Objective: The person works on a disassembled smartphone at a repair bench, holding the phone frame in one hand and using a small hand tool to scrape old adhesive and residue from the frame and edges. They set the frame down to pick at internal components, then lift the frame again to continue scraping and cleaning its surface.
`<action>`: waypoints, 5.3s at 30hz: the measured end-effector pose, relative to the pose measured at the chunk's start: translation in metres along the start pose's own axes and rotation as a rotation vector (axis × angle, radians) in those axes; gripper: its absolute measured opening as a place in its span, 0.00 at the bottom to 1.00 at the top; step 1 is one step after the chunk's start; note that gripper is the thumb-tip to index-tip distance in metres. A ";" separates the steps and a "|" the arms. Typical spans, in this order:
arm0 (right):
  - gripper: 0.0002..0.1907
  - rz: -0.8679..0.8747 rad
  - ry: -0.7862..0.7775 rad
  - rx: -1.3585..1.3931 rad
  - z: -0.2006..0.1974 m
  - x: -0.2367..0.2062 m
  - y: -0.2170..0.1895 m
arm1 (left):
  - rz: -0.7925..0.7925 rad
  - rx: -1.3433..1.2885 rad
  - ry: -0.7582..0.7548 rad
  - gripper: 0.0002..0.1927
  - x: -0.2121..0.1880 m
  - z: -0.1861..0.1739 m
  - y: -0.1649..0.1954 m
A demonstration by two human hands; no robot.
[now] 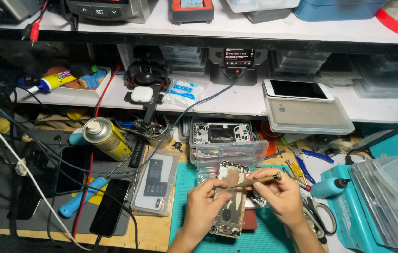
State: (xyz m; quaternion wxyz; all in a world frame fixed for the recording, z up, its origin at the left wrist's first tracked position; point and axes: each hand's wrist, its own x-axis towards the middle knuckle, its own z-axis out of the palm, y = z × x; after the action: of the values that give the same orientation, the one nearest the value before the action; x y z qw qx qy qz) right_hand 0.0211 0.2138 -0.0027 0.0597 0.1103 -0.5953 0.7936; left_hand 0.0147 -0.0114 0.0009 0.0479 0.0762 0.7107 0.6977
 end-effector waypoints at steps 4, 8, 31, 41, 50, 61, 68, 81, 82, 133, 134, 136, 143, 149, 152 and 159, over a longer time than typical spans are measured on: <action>0.10 0.021 0.127 0.010 -0.001 0.002 0.000 | -0.031 -0.240 -0.055 0.20 0.002 -0.003 0.002; 0.10 0.063 0.199 -0.005 -0.003 0.004 -0.004 | -0.050 -0.294 -0.063 0.28 0.004 -0.009 0.006; 0.14 -0.107 -0.007 -0.634 0.029 0.004 -0.034 | -0.058 -0.325 -0.074 0.20 0.013 -0.012 -0.019; 0.14 -0.051 0.011 -0.613 0.033 0.007 -0.033 | -0.038 -0.292 -0.055 0.20 0.014 -0.011 -0.019; 0.11 -0.309 0.053 -0.878 0.048 0.007 -0.040 | -0.031 -0.297 -0.046 0.20 0.014 -0.009 -0.022; 0.11 -0.377 0.015 -0.924 0.058 0.009 -0.035 | -0.003 -0.312 -0.049 0.19 0.009 -0.010 -0.017; 0.11 -0.373 0.008 -0.934 0.058 0.009 -0.033 | -0.017 -0.301 -0.050 0.19 0.008 -0.009 -0.017; 0.11 -0.357 0.018 -0.916 0.058 0.009 -0.032 | 0.009 -0.290 -0.059 0.19 0.007 -0.008 -0.019; 0.11 -0.353 0.020 -0.921 0.057 0.009 -0.032 | 0.011 -0.287 -0.058 0.19 0.007 -0.007 -0.019; 0.11 -0.443 0.175 -0.881 0.042 -0.001 -0.020 | 0.213 0.458 0.086 0.13 0.017 0.029 0.021; 0.10 -0.461 0.183 -0.872 0.043 -0.001 -0.019 | 0.212 0.450 0.086 0.13 0.017 0.029 0.021; 0.10 -0.413 0.180 -0.895 0.043 0.000 -0.019 | 0.234 0.446 0.092 0.13 0.016 0.028 0.020; 0.11 -0.395 0.188 -0.871 0.043 0.001 -0.019 | 0.229 0.454 0.094 0.12 0.020 0.029 0.020; 0.14 -0.377 0.166 -0.865 0.042 0.002 -0.021 | 0.225 0.439 0.081 0.12 0.021 0.029 0.021; 0.11 -0.382 0.206 -0.887 0.045 0.002 -0.020 | 0.212 0.446 0.088 0.12 0.021 0.028 0.023; 0.14 -0.394 0.152 -0.865 0.046 0.004 -0.016 | 0.226 0.430 0.085 0.12 0.020 0.022 0.024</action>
State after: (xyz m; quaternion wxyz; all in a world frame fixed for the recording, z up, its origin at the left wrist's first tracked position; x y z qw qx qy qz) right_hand 0.0253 0.1741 0.0257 0.2925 0.1277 -0.8326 0.4526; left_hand 0.0000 0.0144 0.0255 -0.0777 0.1344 0.8311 0.5340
